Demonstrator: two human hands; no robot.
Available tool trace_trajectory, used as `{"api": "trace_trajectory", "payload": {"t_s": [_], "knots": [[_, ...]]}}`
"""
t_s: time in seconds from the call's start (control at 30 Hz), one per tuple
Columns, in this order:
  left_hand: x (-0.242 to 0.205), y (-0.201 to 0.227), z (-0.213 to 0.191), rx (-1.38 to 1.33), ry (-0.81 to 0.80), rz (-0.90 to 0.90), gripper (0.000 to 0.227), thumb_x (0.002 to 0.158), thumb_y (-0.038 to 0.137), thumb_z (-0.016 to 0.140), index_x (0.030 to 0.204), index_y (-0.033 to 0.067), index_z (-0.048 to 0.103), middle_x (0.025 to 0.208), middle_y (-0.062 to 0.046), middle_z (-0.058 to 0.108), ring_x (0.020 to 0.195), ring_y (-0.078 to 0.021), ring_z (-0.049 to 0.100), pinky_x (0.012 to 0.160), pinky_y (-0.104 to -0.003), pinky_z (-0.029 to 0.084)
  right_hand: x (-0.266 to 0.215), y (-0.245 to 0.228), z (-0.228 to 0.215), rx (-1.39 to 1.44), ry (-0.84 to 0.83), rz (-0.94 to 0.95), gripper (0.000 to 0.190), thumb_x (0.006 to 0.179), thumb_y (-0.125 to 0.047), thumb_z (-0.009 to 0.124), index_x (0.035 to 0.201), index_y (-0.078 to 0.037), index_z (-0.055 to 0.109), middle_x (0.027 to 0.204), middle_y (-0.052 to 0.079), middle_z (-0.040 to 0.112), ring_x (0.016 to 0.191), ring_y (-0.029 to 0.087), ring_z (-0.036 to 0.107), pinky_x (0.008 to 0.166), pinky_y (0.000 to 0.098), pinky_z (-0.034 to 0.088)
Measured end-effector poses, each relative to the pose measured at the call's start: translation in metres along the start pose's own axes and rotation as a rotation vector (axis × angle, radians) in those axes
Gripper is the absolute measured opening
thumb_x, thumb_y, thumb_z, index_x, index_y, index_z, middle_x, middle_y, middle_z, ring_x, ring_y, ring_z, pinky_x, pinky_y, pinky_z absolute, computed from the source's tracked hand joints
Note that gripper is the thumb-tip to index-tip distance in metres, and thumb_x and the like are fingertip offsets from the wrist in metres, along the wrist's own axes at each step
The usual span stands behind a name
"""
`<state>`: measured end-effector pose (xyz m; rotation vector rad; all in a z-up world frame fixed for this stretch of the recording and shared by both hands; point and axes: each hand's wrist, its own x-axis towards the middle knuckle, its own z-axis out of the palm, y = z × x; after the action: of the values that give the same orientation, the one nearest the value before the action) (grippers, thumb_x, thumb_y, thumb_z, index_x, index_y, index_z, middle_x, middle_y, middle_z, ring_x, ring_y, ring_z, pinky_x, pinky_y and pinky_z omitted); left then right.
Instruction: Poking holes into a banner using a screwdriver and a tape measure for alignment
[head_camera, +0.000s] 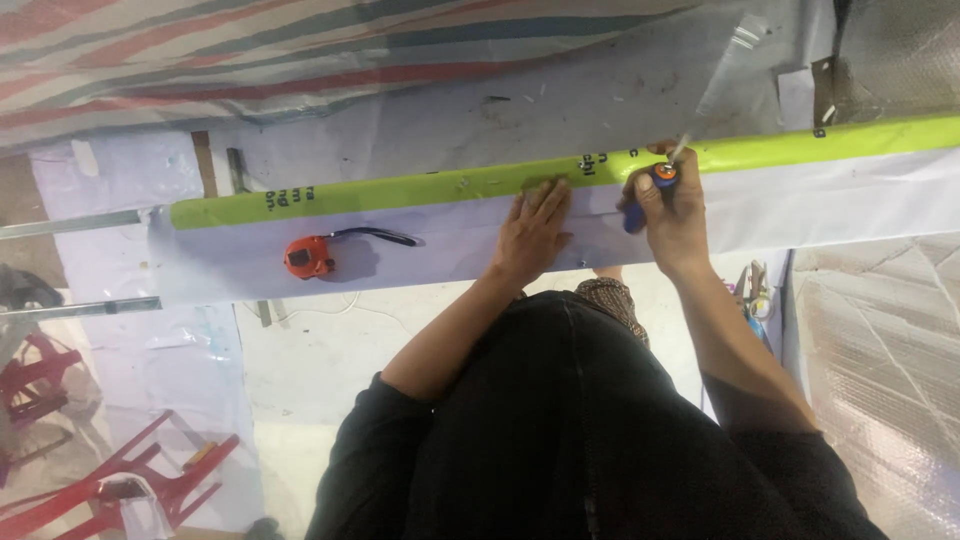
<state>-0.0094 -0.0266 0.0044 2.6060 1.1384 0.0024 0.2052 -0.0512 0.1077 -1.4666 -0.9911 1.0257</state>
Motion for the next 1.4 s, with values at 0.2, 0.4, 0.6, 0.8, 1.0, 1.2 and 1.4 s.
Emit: {"api": "trace_trajectory", "payload": {"t_s": [0.2, 0.4, 0.6, 0.8, 1.0, 1.2, 1.4], "knots": [[0.028, -0.045, 0.121, -0.2, 0.393, 0.123, 0.023, 0.089, 0.031, 0.075, 0.112, 0.0278, 0.076, 0.117, 0.005, 0.076, 0.111, -0.0179, 0.073, 0.108, -0.052, 0.05, -0.016, -0.077, -0.045, -0.635, -0.182, 0.225, 0.086, 0.085, -0.006, 0.077, 0.16, -0.003, 0.035, 0.128, 0.024, 0.067, 0.112, 0.045, 0.064, 0.1, 0.0592, 0.045], [0.091, -0.041, -0.005, -0.342, 0.17, 0.02, 0.043, 0.099, 0.025, 0.068, 0.138, 0.0109, 0.062, 0.14, -0.008, 0.067, 0.127, -0.0309, 0.063, 0.106, -0.051, 0.048, -0.042, -0.106, -0.093, -0.723, -0.093, 0.05, 0.053, 0.092, -0.002, 0.067, 0.143, -0.005, 0.05, 0.13, 0.004, 0.07, 0.109, 0.021, 0.068, 0.096, 0.0377, 0.049], [0.087, -0.042, 0.012, -0.263, 0.207, 0.061, 0.049, 0.086, 0.016, 0.076, 0.135, 0.0197, 0.068, 0.132, 0.0, 0.073, 0.124, -0.0211, 0.066, 0.104, -0.049, 0.048, -0.056, -0.074, -0.103, 0.283, 0.061, 0.019, 0.046, 0.101, -0.011, 0.059, 0.141, -0.016, 0.038, 0.136, 0.028, 0.057, 0.086, 0.032, 0.066, 0.074, 0.0395, 0.057], [0.085, -0.044, 0.027, -0.376, 0.28, 0.029, 0.069, 0.081, 0.024, 0.084, 0.145, 0.0213, 0.059, 0.116, -0.006, 0.075, 0.113, -0.0271, 0.071, 0.102, -0.046, 0.049, -0.056, -0.088, -0.111, -0.839, -0.027, -0.155, 0.042, 0.084, -0.016, 0.087, 0.123, -0.004, 0.076, 0.108, 0.014, 0.076, 0.105, 0.029, 0.071, 0.083, 0.0404, 0.058], [0.053, -0.035, 0.031, 0.03, 0.381, 0.116, 0.063, 0.091, 0.024, 0.079, 0.149, 0.0218, 0.055, 0.156, -0.008, 0.052, 0.145, -0.0316, 0.047, 0.118, -0.052, 0.034, -0.062, -0.098, -0.099, -0.73, 0.002, -0.128, 0.018, 0.093, -0.008, 0.083, 0.111, -0.003, 0.079, 0.104, 0.015, 0.076, 0.093, 0.031, 0.074, 0.075, 0.0389, 0.06], [-0.004, -0.008, 0.016, -0.052, 0.089, 0.107, 0.075, 0.09, 0.048, 0.07, 0.154, 0.0151, 0.049, 0.168, -0.005, 0.036, 0.156, -0.0271, 0.032, 0.123, -0.059, 0.03, -0.057, -0.067, -0.075, 0.179, 0.063, -0.024, 0.062, 0.088, 0.007, 0.062, 0.147, 0.004, 0.046, 0.132, 0.03, 0.059, 0.107, 0.039, 0.068, 0.094, 0.0535, 0.056], [-0.012, 0.003, 0.027, -0.08, 0.114, 0.077, 0.079, 0.086, 0.053, 0.071, 0.152, 0.0132, 0.051, 0.163, -0.008, 0.043, 0.149, -0.0295, 0.045, 0.117, -0.054, 0.041, 0.0, -0.006, -0.018, -0.058, -0.019, 0.086, 0.039, 0.083, 0.002, 0.085, 0.118, -0.004, 0.069, 0.122, 0.014, 0.071, 0.111, 0.024, 0.066, 0.085, 0.0328, 0.06]]}}
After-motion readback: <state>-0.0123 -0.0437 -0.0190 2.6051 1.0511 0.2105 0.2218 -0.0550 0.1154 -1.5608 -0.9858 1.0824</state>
